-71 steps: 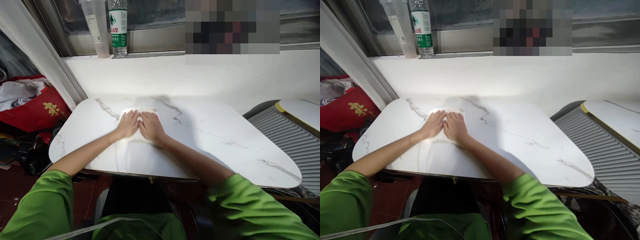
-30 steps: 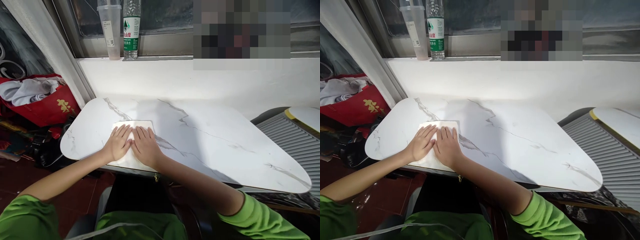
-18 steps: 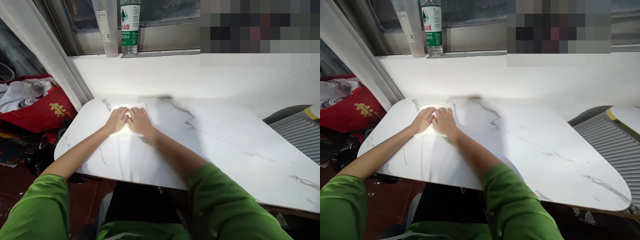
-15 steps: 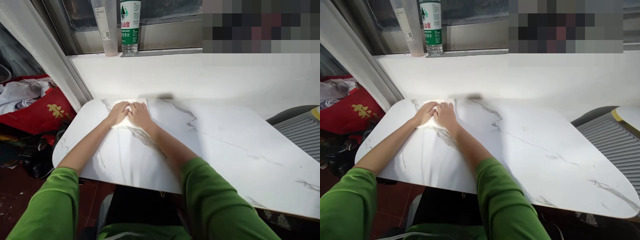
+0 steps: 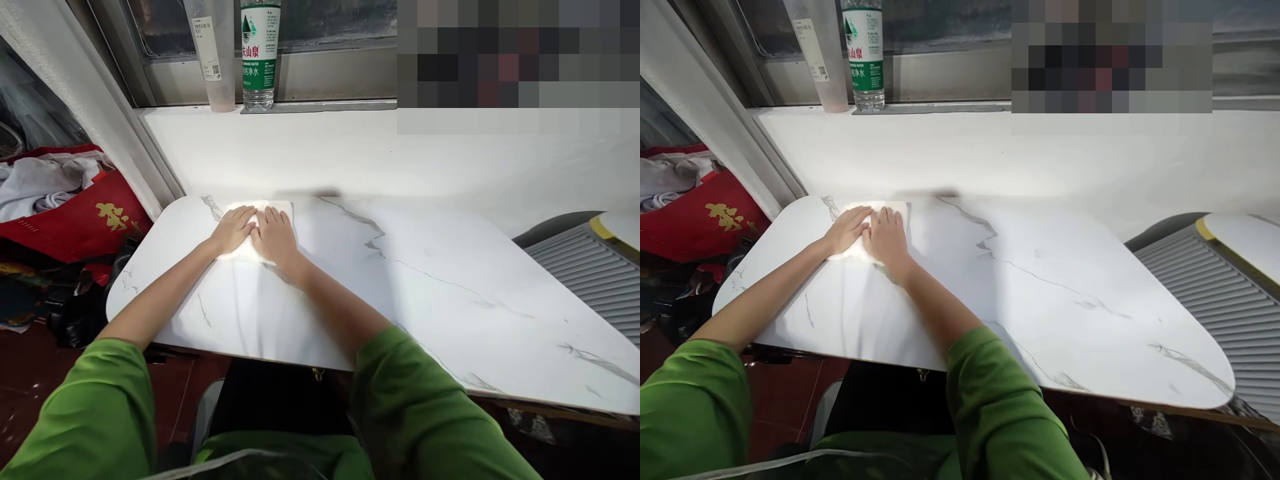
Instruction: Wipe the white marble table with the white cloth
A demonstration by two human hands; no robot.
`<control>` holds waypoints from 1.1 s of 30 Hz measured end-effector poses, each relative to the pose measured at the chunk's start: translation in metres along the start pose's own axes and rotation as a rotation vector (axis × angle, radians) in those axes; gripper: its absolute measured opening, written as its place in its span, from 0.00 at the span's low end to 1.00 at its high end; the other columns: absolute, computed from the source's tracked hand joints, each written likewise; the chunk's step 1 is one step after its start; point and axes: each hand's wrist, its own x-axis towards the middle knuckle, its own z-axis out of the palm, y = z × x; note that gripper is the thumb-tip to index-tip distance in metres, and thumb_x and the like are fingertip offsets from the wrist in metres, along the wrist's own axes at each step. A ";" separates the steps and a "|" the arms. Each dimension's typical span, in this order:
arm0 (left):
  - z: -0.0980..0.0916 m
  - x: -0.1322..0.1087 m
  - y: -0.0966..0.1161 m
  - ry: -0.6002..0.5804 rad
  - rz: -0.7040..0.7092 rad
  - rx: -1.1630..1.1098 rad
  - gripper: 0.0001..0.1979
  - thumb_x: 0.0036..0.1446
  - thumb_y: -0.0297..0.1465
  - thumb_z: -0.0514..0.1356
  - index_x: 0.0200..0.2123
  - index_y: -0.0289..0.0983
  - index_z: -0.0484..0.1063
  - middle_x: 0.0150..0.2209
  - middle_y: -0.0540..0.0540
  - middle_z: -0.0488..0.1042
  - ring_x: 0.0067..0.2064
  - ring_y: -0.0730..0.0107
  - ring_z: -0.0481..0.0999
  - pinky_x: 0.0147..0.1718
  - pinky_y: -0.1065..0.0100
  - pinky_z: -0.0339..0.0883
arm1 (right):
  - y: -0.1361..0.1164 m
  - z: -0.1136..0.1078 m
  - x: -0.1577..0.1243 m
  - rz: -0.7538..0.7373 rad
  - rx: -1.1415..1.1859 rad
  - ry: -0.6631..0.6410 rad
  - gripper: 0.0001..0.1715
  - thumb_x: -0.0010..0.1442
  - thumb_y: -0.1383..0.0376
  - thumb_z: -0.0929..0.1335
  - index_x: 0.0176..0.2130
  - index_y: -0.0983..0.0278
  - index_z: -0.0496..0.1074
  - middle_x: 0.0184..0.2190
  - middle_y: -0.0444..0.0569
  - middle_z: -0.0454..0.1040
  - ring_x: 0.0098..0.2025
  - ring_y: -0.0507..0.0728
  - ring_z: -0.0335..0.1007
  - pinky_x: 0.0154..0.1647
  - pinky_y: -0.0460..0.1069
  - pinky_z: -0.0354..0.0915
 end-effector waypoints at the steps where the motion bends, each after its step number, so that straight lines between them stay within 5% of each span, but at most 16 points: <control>1: -0.002 -0.012 0.001 -0.015 0.009 -0.010 0.27 0.68 0.36 0.42 0.67 0.35 0.57 0.70 0.43 0.57 0.71 0.61 0.52 0.69 0.56 0.43 | -0.008 -0.003 -0.010 0.012 0.000 0.005 0.29 0.67 0.66 0.57 0.62 0.78 0.64 0.64 0.70 0.63 0.67 0.69 0.56 0.67 0.64 0.48; 11: -0.024 -0.158 -0.003 -0.030 -0.009 -0.025 0.29 0.69 0.40 0.39 0.68 0.36 0.54 0.70 0.44 0.56 0.72 0.61 0.50 0.70 0.52 0.40 | -0.113 -0.041 -0.096 -0.064 0.079 -0.151 0.35 0.68 0.62 0.58 0.66 0.82 0.57 0.67 0.73 0.58 0.70 0.73 0.51 0.69 0.68 0.44; 17: -0.039 -0.204 -0.023 -0.006 -0.044 -0.044 0.29 0.69 0.41 0.40 0.68 0.36 0.55 0.70 0.42 0.56 0.71 0.59 0.52 0.70 0.51 0.44 | -0.154 -0.050 -0.101 -0.154 0.084 -0.245 0.36 0.69 0.61 0.57 0.67 0.84 0.55 0.67 0.75 0.54 0.70 0.76 0.48 0.69 0.69 0.43; 24: -0.048 -0.186 -0.051 0.053 -0.037 -0.088 0.28 0.67 0.42 0.43 0.64 0.37 0.61 0.66 0.42 0.63 0.68 0.56 0.58 0.68 0.50 0.50 | -0.163 -0.033 -0.071 -0.183 0.087 -0.225 0.37 0.68 0.60 0.57 0.66 0.85 0.55 0.66 0.76 0.56 0.69 0.76 0.50 0.68 0.69 0.43; 33: -0.042 -0.084 -0.098 0.089 -0.060 -0.087 0.28 0.63 0.41 0.45 0.61 0.36 0.65 0.64 0.41 0.66 0.66 0.54 0.61 0.67 0.51 0.51 | -0.128 0.004 0.018 -0.095 0.092 -0.169 0.32 0.68 0.63 0.57 0.63 0.81 0.60 0.64 0.72 0.61 0.66 0.72 0.54 0.67 0.66 0.45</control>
